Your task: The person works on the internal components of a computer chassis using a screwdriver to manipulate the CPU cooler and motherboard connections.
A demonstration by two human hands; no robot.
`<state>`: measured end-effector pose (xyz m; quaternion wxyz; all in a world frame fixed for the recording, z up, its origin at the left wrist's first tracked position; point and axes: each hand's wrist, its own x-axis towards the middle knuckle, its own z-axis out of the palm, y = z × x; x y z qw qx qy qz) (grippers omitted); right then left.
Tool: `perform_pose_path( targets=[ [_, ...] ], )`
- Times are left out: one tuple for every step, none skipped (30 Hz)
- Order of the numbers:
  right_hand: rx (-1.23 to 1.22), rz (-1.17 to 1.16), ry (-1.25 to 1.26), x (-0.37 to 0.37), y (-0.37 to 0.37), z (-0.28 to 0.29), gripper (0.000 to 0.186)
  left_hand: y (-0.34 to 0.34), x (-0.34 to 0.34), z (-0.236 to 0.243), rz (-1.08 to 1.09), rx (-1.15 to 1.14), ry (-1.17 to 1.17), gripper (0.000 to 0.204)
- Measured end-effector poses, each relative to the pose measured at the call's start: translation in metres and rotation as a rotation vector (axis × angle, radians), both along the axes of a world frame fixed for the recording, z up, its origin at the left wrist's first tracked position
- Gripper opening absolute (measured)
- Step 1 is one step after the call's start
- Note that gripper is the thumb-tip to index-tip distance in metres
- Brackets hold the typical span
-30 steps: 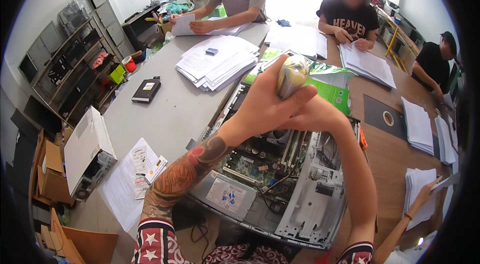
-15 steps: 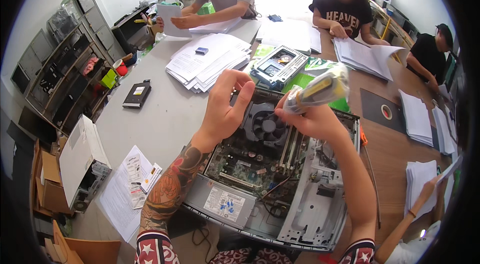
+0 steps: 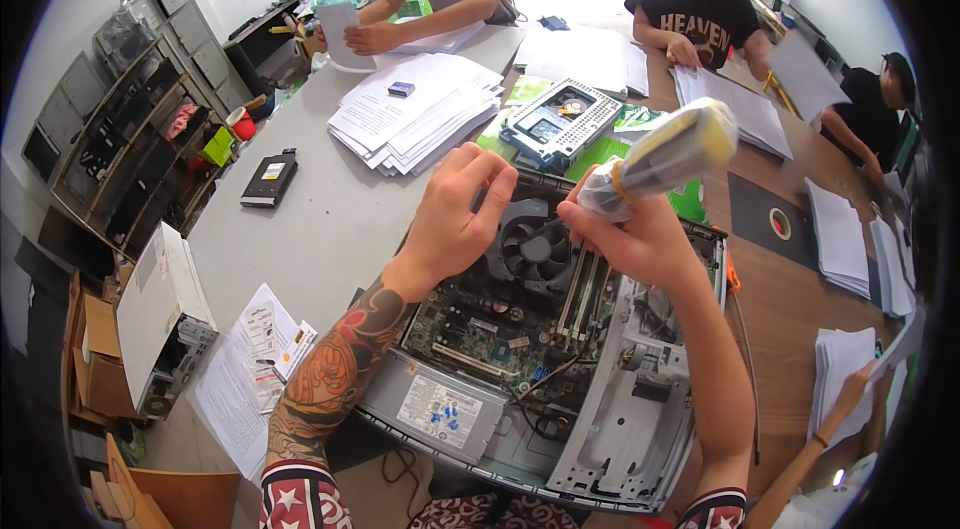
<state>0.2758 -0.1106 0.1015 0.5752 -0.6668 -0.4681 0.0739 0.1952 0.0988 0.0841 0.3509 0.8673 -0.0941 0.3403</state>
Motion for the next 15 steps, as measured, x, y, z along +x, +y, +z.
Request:
perform_pose_path(
  targets=[
    [-0.028,-0.006,0.015,0.001,0.000,-0.001,0.012,0.000,0.002,-0.001,-0.007,0.021,0.014,0.017],
    [-0.028,-0.009,0.018,0.000,0.000,0.000,0.012,0.000,0.003,-0.004,-0.011,0.020,0.017,0.017],
    [-0.064,-0.012,0.107,-0.004,0.002,0.003,0.013,-0.001,0.003,-0.007,-0.011,0.016,0.012,0.015],
    [-0.094,-0.017,0.190,-0.006,0.002,0.008,0.014,-0.003,0.004,-0.007,-0.014,0.017,0.002,0.014],
    [-0.088,-0.023,0.188,-0.005,0.004,0.004,0.014,-0.004,0.004,-0.006,-0.020,0.022,0.000,0.014],
    [0.013,-0.060,0.077,-0.002,0.007,-0.004,0.014,-0.005,0.004,-0.006,-0.008,0.049,0.001,0.013],
    [0.111,-0.095,-0.030,-0.001,0.008,-0.009,0.013,-0.006,0.003,-0.006,0.006,0.074,0.007,0.012],
    [0.113,-0.100,-0.028,0.000,0.007,-0.008,0.013,-0.006,0.003,-0.006,0.001,0.076,0.009,0.012],
    [0.078,-0.167,-0.115,0.002,0.006,-0.006,0.013,-0.007,0.004,-0.006,0.003,0.089,0.011,0.012],
    [0.042,-0.228,-0.201,0.002,0.006,-0.004,0.013,-0.007,0.003,-0.006,0.010,0.101,0.014,0.012],
    [0.044,-0.227,-0.197,0.001,0.005,-0.004,0.013,-0.006,0.003,-0.006,0.010,0.104,0.017,0.012],
    [0.072,-0.218,-0.148,-0.001,0.005,-0.003,0.013,-0.006,0.002,-0.006,0.013,0.111,0.017,0.012],
    [0.099,-0.210,-0.102,-0.001,0.004,-0.002,0.014,-0.005,0.002,-0.005,0.014,0.116,0.014,0.012],
    [0.100,-0.210,-0.102,-0.001,0.004,-0.001,0.014,-0.005,0.002,-0.006,0.014,0.117,0.015,0.012],
    [0.103,-0.185,-0.047,-0.001,0.004,0.000,0.014,-0.004,0.002,-0.006,0.019,0.117,0.025,0.013]
  ],
)
